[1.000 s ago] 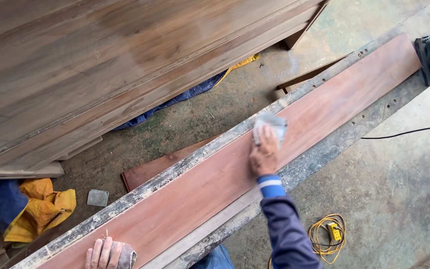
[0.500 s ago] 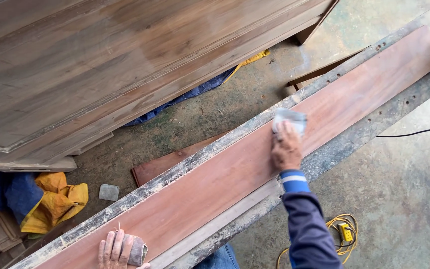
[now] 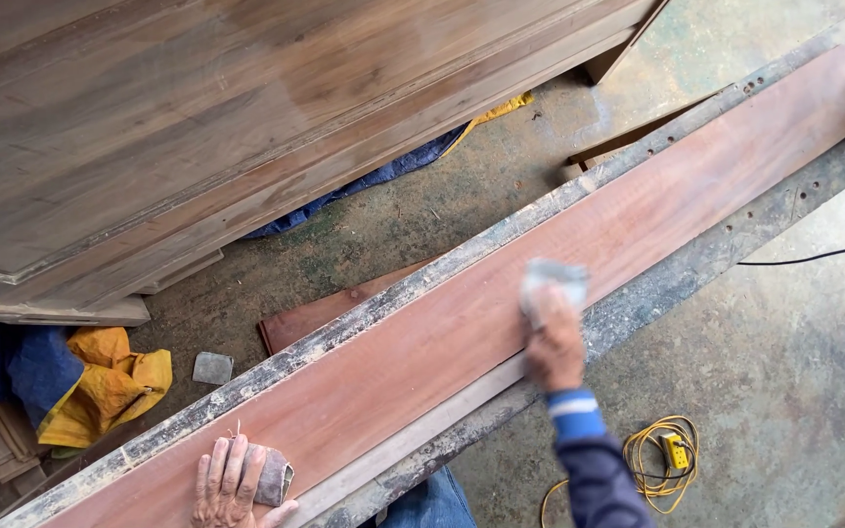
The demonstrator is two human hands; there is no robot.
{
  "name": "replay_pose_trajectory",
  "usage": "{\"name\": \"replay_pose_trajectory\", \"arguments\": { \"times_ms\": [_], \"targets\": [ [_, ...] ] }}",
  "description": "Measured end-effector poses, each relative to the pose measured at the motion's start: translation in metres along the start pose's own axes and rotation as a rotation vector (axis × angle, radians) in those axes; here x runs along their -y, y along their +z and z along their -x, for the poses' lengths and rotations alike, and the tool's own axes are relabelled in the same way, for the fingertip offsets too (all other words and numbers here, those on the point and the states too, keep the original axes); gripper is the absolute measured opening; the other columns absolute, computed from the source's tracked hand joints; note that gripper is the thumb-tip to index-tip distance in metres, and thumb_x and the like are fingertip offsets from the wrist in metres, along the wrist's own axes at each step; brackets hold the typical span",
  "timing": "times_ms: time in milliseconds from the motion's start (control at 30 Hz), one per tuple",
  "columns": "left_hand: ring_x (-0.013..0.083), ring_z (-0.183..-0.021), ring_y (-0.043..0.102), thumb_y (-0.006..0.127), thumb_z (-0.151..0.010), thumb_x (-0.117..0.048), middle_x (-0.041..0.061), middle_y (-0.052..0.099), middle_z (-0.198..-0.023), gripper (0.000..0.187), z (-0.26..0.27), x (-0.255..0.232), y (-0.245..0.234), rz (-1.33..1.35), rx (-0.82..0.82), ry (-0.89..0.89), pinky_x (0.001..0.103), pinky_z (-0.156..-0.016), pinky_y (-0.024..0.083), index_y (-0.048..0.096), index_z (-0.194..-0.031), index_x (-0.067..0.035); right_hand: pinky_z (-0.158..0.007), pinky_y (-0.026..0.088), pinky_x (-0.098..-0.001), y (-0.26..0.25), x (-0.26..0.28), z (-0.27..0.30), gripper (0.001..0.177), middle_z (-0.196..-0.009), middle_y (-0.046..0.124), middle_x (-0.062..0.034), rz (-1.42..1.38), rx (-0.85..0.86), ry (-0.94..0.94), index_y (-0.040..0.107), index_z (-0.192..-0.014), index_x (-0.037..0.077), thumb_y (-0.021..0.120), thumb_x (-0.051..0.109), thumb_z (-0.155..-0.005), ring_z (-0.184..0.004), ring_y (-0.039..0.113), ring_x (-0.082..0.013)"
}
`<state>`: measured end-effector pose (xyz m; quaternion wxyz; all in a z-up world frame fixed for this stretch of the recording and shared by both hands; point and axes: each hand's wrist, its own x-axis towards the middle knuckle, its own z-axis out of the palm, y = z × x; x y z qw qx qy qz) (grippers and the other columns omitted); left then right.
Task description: The recorder is sanding a wooden board using both an electric power sander and manual sandpaper.
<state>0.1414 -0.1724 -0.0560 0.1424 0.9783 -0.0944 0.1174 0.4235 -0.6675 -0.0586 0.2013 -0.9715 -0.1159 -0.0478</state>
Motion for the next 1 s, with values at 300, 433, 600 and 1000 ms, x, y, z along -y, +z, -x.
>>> {"name": "replay_pose_trajectory", "arguments": {
  "times_ms": [300, 433, 600, 1000],
  "targets": [
    [0.04, -0.148, 0.032, 0.061, -0.073, -0.079, 0.021, 0.04, -0.154, 0.105, -0.004, -0.003, 0.001, 0.026, -0.017, -0.015, 0.061, -0.121, 0.02, 0.04, -0.148, -0.009, -0.117, 0.038, -0.054, -0.008, 0.108, 0.046, 0.052, -0.152, 0.05, -0.025, 0.01, -0.106, 0.005, 0.047, -0.148, 0.002, 0.053, 0.016, -0.099, -0.141, 0.047, -0.0435],
    [0.04, -0.147, 0.033, 0.06, -0.073, -0.079, 0.02, 0.041, -0.154, 0.104, -0.007, -0.006, -0.006, -0.007, 0.009, -0.021, 0.06, -0.122, 0.021, 0.042, -0.147, -0.01, -0.1, 0.055, -0.0447, 0.019, 0.069, 0.064, 0.047, -0.147, 0.058, -0.0194, 0.042, 0.019, 0.003, 0.056, -0.146, 0.009, 0.055, 0.008, -0.1, -0.124, 0.061, -0.0383],
    [0.0398, -0.148, 0.033, 0.06, -0.074, -0.079, 0.02, 0.041, -0.154, 0.105, -0.009, -0.005, -0.009, -0.001, 0.012, -0.026, 0.059, -0.122, 0.021, 0.041, -0.149, -0.009, -0.105, 0.051, -0.0499, -0.019, -0.031, -0.021, 0.04, -0.149, 0.056, -0.0218, 0.241, -0.095, 0.139, 0.056, -0.144, 0.008, 0.056, 0.019, -0.105, -0.128, 0.059, -0.0401],
    [0.0401, -0.148, 0.03, 0.061, -0.072, -0.078, 0.02, 0.04, -0.154, 0.105, -0.01, -0.01, -0.013, 0.028, 0.051, -0.058, 0.059, -0.124, 0.018, 0.039, -0.148, -0.009, -0.118, 0.04, -0.058, -0.012, 0.005, 0.049, 0.05, -0.151, 0.056, -0.0138, 0.203, 0.031, 0.104, 0.052, -0.149, 0.017, 0.058, 0.022, -0.1, -0.134, 0.054, -0.0351]
  ]
}}
